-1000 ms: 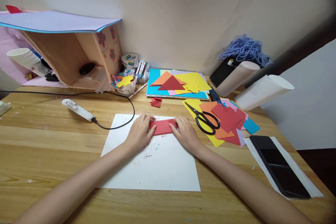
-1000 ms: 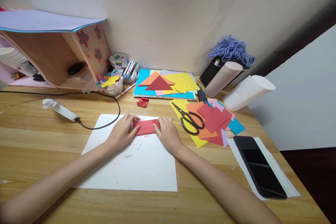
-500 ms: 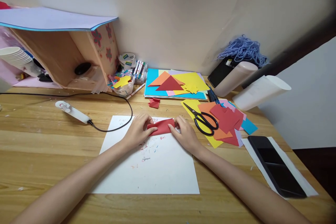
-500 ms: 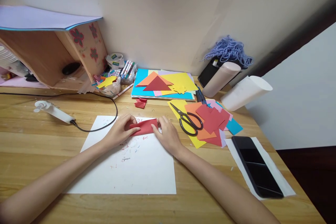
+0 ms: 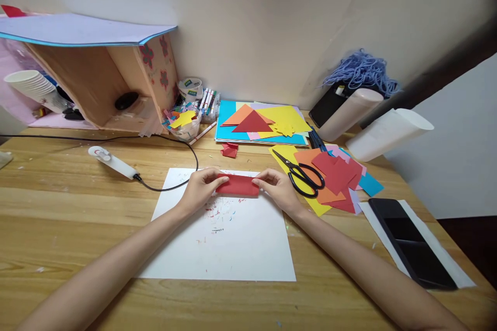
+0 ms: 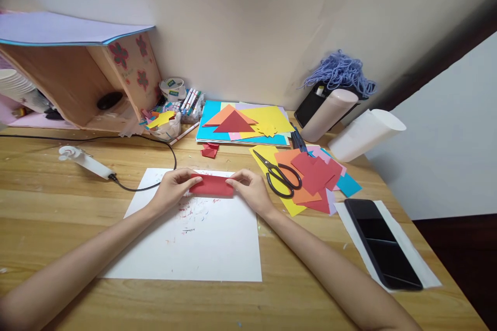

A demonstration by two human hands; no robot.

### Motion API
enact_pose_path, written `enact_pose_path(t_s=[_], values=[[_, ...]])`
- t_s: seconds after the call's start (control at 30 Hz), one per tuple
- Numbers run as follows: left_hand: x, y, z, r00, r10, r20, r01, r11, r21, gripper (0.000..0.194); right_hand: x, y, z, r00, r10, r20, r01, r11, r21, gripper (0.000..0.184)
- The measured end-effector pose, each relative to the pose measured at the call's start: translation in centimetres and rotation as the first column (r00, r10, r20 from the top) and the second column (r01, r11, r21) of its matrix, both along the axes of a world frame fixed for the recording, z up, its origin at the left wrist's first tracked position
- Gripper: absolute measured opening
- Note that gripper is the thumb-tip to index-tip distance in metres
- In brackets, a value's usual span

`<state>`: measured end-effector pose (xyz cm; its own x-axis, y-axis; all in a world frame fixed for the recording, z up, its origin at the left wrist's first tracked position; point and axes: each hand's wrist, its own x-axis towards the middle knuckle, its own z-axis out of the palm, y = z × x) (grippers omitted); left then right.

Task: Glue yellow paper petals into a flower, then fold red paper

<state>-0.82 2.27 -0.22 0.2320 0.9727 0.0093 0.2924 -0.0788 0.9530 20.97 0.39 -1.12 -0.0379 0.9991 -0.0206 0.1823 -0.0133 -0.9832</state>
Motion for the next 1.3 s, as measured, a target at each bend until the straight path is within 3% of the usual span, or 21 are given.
enact_pose_path(t_s=[0.97,1.13,1.3], values=[[0.1,0.0,-0.2,0.999,0.008,-0.050,-0.009,1.000,-0.009,0.032,-0.1,-0.1,-0.2,0.998,-0.054,-0.015,0.054,0.998,-0.033,0.020],[0.1,-0.1,0.3,0.984,-0.097,-0.150,0.104,0.994,0.038,0.030,0.0,-0.1,-0.3,0.998,-0.061,-0.016,0.061,0.998,0.012,0.020],[0.2,-0.4,1.2,0.918,-0.248,-0.310,0.273,0.961,0.038,0.029,-0.1,-0.3,0.0,1.000,-0.010,0.026,0.009,0.998,0.065,0.018]])
